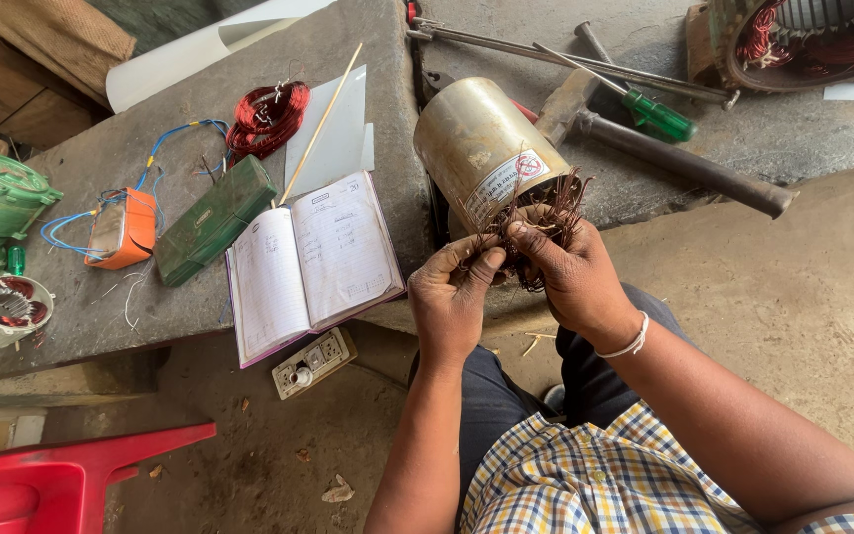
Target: The person sits with an electric motor stator housing between their legs and pulls bundles of old copper winding wire out of the housing by hand. They use a screwdriver to loosen the wire bundle inside the housing, then gather and separate the removed copper wires with both hands.
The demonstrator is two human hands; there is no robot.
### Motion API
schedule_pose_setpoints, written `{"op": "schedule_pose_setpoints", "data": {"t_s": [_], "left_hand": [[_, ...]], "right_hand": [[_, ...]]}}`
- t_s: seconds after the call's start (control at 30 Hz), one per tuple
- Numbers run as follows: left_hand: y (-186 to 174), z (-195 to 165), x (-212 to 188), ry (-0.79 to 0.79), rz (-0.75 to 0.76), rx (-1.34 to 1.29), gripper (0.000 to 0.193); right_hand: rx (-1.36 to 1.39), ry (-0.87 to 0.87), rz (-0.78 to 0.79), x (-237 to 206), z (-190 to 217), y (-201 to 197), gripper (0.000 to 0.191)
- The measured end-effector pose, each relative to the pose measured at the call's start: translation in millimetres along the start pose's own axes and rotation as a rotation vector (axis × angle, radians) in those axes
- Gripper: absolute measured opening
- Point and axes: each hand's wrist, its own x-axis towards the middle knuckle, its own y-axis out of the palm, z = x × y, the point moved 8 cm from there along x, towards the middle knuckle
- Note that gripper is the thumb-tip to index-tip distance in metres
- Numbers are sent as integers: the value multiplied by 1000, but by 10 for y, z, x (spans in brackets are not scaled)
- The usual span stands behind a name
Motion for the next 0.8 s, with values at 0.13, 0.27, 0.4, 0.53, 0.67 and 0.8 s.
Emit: {"op": "schedule_pose_setpoints", "data": {"t_s": [0.13, 0.27, 0.4, 0.53, 0.67, 0.8], "left_hand": [[25, -62, 20, 1, 26, 78, 17], [32, -128, 43, 18, 38, 98, 17], [36, -146, 49, 8, 40, 55, 19], [20, -125, 41, -24, 18, 83, 19], [36, -115, 32, -29, 11, 59, 19], [27, -90, 33, -43, 5, 34, 20]], "right_hand": [[-14, -9, 1, -5, 3, 15, 18], [-15, 6, -3, -7, -8, 12, 19], [-27, 11, 7, -12, 18, 15, 20], [-48, 25, 10, -25, 43, 37, 20], [-99, 2, 64, -42, 82, 92, 20], [-90, -4, 54, -45, 84, 91, 20]]}}
